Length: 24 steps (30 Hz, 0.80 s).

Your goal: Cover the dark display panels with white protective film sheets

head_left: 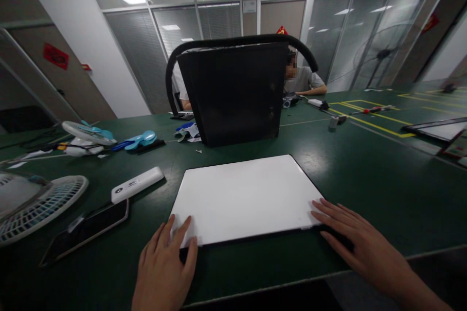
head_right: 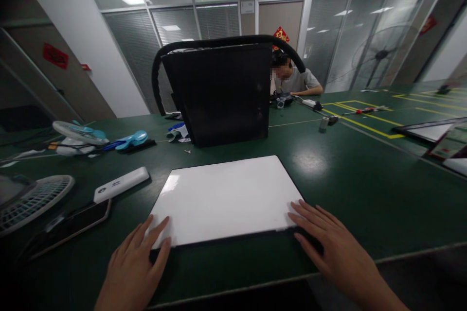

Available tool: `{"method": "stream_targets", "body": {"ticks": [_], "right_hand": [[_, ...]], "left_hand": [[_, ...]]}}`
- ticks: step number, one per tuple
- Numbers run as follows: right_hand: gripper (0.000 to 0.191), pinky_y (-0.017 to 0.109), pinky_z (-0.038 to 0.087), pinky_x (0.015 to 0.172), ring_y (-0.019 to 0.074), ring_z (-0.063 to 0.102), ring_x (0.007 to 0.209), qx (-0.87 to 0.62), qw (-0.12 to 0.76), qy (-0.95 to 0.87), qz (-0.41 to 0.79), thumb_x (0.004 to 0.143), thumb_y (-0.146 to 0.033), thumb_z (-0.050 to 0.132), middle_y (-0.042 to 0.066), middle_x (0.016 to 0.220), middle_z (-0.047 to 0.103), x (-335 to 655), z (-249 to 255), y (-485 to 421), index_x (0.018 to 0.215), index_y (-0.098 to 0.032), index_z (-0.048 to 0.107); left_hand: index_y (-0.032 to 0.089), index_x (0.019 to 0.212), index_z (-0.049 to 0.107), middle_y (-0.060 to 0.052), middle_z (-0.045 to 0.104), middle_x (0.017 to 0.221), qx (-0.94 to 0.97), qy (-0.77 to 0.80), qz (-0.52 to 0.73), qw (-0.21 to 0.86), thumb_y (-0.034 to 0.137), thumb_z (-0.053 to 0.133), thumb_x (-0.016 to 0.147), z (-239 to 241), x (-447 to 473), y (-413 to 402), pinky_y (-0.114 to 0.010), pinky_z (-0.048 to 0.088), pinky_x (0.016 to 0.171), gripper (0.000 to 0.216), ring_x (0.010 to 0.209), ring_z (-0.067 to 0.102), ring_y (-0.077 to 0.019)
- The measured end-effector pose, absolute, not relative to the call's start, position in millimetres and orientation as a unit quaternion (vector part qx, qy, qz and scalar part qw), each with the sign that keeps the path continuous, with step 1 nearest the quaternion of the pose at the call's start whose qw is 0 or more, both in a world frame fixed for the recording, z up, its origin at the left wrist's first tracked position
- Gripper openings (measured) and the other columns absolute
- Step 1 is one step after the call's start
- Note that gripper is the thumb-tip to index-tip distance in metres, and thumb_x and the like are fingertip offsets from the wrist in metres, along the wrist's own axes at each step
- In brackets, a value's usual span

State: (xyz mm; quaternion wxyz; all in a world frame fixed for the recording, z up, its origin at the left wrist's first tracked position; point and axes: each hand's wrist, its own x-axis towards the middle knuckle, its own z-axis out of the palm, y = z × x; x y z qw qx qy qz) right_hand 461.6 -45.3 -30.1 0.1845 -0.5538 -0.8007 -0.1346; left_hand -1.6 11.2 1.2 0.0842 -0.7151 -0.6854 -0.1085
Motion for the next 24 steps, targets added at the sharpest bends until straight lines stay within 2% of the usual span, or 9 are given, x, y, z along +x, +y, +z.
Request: {"method": "stream_targets", "body": {"ticks": [6, 12, 15, 18, 24], "right_hand": [[0.056, 0.063, 0.053, 0.114, 0.0281, 0.049, 0.148, -0.558, 0.215, -0.792, -0.126, 0.108, -0.044, 0.050, -0.001, 0.163, 0.047, 460.4, -31.3, -45.7, 0.163, -0.038, 0.040], [0.049, 0.061, 0.059, 0.108, 0.0306, 0.062, 0.134, -0.660, 0.319, -0.665, -0.141, 0.109, -0.055, 0.045, 0.007, 0.147, 0.064, 455.8, -38.9, -51.1, 0.145, -0.026, 0.060], [0.058, 0.062, 0.057, 0.110, 0.0329, 0.064, 0.131, -0.698, 0.317, -0.630, -0.126, 0.108, -0.062, 0.041, 0.011, 0.145, 0.065, 454.8, -43.6, -51.1, 0.144, -0.021, 0.061], [0.063, 0.063, 0.057, 0.109, 0.0363, 0.063, 0.133, -0.712, 0.294, -0.627, -0.113, 0.106, -0.065, 0.039, 0.011, 0.146, 0.065, 455.5, -48.1, -50.5, 0.148, -0.022, 0.060], [0.059, 0.062, 0.055, 0.112, 0.0347, 0.063, 0.134, -0.704, 0.291, -0.638, -0.109, 0.107, -0.063, 0.040, 0.008, 0.143, 0.067, 456.1, -47.9, -50.3, 0.145, -0.024, 0.064]], "left_hand": [[0.025, 0.146, 0.067, -0.014, 0.058, 0.159, -0.714, -0.683, -0.128, 0.086, 0.048, 0.034, 0.101, 3.7, -0.5, 8.9, -0.057, 0.045, 0.118, 0.060, 0.145, 0.054, -0.0376], [0.018, 0.147, 0.065, -0.019, 0.059, 0.155, -0.695, -0.692, -0.171, 0.095, 0.051, 0.034, 0.101, 7.2, 1.0, 6.6, -0.059, 0.049, 0.114, 0.064, 0.138, 0.059, -0.0392], [0.016, 0.146, 0.065, -0.020, 0.060, 0.154, -0.689, -0.695, -0.181, 0.097, 0.052, 0.033, 0.101, 7.0, 0.1, 6.8, -0.061, 0.050, 0.112, 0.066, 0.136, 0.061, -0.0404], [0.016, 0.143, 0.068, -0.018, 0.062, 0.153, -0.705, -0.681, -0.177, 0.089, 0.051, 0.035, 0.101, 5.0, -1.8, 8.1, -0.060, 0.048, 0.115, 0.064, 0.138, 0.060, -0.0393], [0.021, 0.134, 0.076, -0.012, 0.066, 0.151, -0.730, -0.654, -0.178, 0.086, 0.049, 0.039, 0.099, 0.9, -4.9, 10.7, -0.058, 0.045, 0.120, 0.057, 0.142, 0.058, -0.0373]]}}
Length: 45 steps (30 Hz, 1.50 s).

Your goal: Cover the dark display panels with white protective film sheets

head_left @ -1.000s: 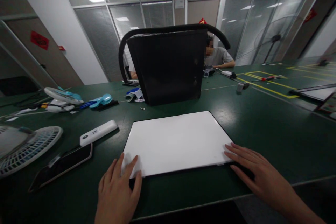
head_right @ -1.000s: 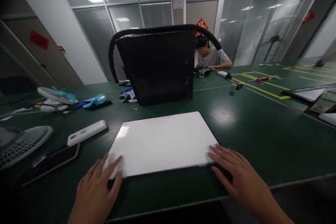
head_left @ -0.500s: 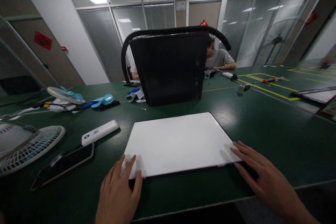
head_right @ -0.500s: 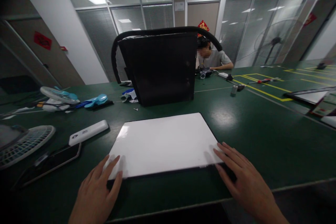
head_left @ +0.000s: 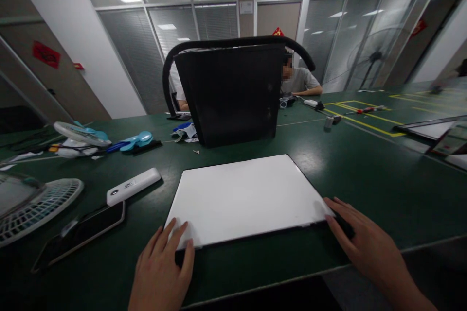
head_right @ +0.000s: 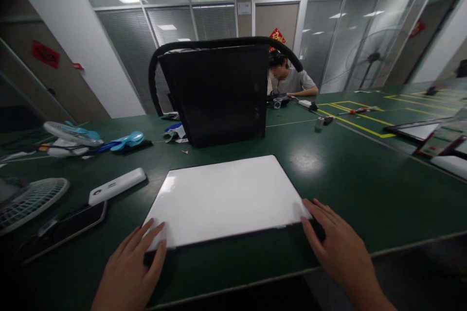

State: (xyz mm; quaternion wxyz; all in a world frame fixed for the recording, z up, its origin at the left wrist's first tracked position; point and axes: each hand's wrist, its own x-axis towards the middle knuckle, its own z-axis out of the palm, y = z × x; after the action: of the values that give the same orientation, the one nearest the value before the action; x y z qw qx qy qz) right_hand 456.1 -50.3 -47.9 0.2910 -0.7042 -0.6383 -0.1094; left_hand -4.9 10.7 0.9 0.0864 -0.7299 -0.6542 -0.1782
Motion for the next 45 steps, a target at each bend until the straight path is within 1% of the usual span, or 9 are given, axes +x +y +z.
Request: {"method": "stream_targets", "body": {"ticks": [4, 8, 18, 27, 31, 33, 37, 40, 45], "right_hand": [[0.058, 0.057, 0.056, 0.113, 0.0336, 0.064, 0.132, -0.693, 0.302, -0.645, -0.115, 0.107, -0.061, 0.041, 0.009, 0.141, 0.069, 454.9, -43.6, -49.8, 0.141, -0.021, 0.067], [0.056, 0.058, 0.055, 0.113, 0.0337, 0.065, 0.131, -0.689, 0.307, -0.647, -0.116, 0.107, -0.059, 0.043, 0.009, 0.138, 0.070, 454.7, -41.2, -50.0, 0.138, -0.020, 0.069], [0.048, 0.060, 0.053, 0.115, 0.0304, 0.063, 0.134, -0.680, 0.314, -0.655, -0.101, 0.107, -0.057, 0.044, 0.005, 0.139, 0.070, 455.1, -41.9, -49.6, 0.129, -0.026, 0.074], [0.047, 0.061, 0.054, 0.114, 0.0306, 0.063, 0.134, -0.680, 0.314, -0.655, -0.102, 0.106, -0.057, 0.045, 0.004, 0.139, 0.070, 455.5, -42.0, -49.5, 0.127, -0.027, 0.074], [0.047, 0.058, 0.054, 0.115, 0.0297, 0.064, 0.133, -0.680, 0.311, -0.656, -0.106, 0.106, -0.058, 0.044, 0.003, 0.137, 0.071, 455.6, -40.8, -49.4, 0.126, -0.028, 0.074], [0.050, 0.057, 0.056, 0.113, 0.0308, 0.066, 0.130, -0.688, 0.310, -0.647, -0.113, 0.106, -0.059, 0.043, 0.005, 0.138, 0.071, 453.4, -40.5, -50.1, 0.132, -0.026, 0.071], [0.067, 0.064, 0.061, 0.099, 0.0434, 0.066, 0.126, -0.727, 0.316, -0.591, -0.151, 0.106, -0.061, 0.038, 0.018, 0.148, 0.062, 445.2, -44.9, -54.5, 0.148, -0.012, 0.056], [0.069, 0.069, 0.061, 0.094, 0.0513, 0.059, 0.131, -0.744, 0.298, -0.575, -0.163, 0.105, -0.063, 0.035, 0.018, 0.154, 0.056, 440.4, -52.4, -59.9, 0.145, -0.011, 0.057], [0.056, 0.065, 0.056, 0.109, 0.0424, 0.059, 0.136, -0.711, 0.311, -0.618, -0.124, 0.106, -0.055, 0.042, 0.012, 0.153, 0.058, 436.8, -61.6, -63.3, 0.151, -0.025, 0.055]], "left_hand": [[0.021, 0.133, 0.076, -0.011, 0.067, 0.151, -0.730, -0.655, -0.179, 0.083, 0.050, 0.039, 0.098, -0.1, -6.2, 10.5, -0.058, 0.045, 0.120, 0.059, 0.143, 0.058, -0.0374], [0.022, 0.133, 0.076, -0.010, 0.066, 0.152, -0.729, -0.656, -0.180, 0.077, 0.050, 0.040, 0.098, -0.7, -7.1, 10.4, -0.058, 0.045, 0.120, 0.058, 0.144, 0.057, -0.0367], [0.022, 0.132, 0.077, -0.011, 0.067, 0.151, -0.731, -0.653, -0.182, 0.079, 0.050, 0.038, 0.098, -1.2, -7.7, 11.3, -0.059, 0.047, 0.119, 0.059, 0.142, 0.058, -0.0379], [0.021, 0.132, 0.077, -0.012, 0.066, 0.151, -0.732, -0.652, -0.184, 0.077, 0.050, 0.039, 0.098, -1.3, -8.1, 12.1, -0.059, 0.047, 0.119, 0.059, 0.142, 0.059, -0.0384], [0.021, 0.132, 0.076, -0.011, 0.066, 0.152, -0.733, -0.651, -0.186, 0.070, 0.050, 0.040, 0.098, -3.8, -10.2, 12.0, -0.059, 0.045, 0.120, 0.058, 0.144, 0.057, -0.0377], [0.021, 0.133, 0.075, -0.010, 0.066, 0.152, -0.733, -0.650, -0.187, 0.068, 0.050, 0.039, 0.098, -3.1, -9.4, 10.8, -0.058, 0.045, 0.120, 0.058, 0.144, 0.057, -0.0372], [0.013, 0.142, 0.066, -0.020, 0.063, 0.152, -0.692, -0.686, -0.199, 0.103, 0.053, 0.034, 0.099, 3.2, -2.2, 7.0, -0.058, 0.046, 0.118, 0.067, 0.142, 0.057, -0.0402], [0.005, 0.145, 0.059, -0.027, 0.062, 0.149, -0.643, -0.730, -0.192, 0.131, 0.055, 0.029, 0.099, 7.8, 3.6, 5.8, -0.062, 0.045, 0.115, 0.075, 0.141, 0.056, -0.0448], [0.001, 0.145, 0.056, -0.027, 0.067, 0.142, -0.670, -0.714, -0.183, 0.092, 0.058, 0.027, 0.098, 7.9, 3.7, 8.8, -0.059, 0.046, 0.114, 0.079, 0.134, 0.062, -0.0428]]}}
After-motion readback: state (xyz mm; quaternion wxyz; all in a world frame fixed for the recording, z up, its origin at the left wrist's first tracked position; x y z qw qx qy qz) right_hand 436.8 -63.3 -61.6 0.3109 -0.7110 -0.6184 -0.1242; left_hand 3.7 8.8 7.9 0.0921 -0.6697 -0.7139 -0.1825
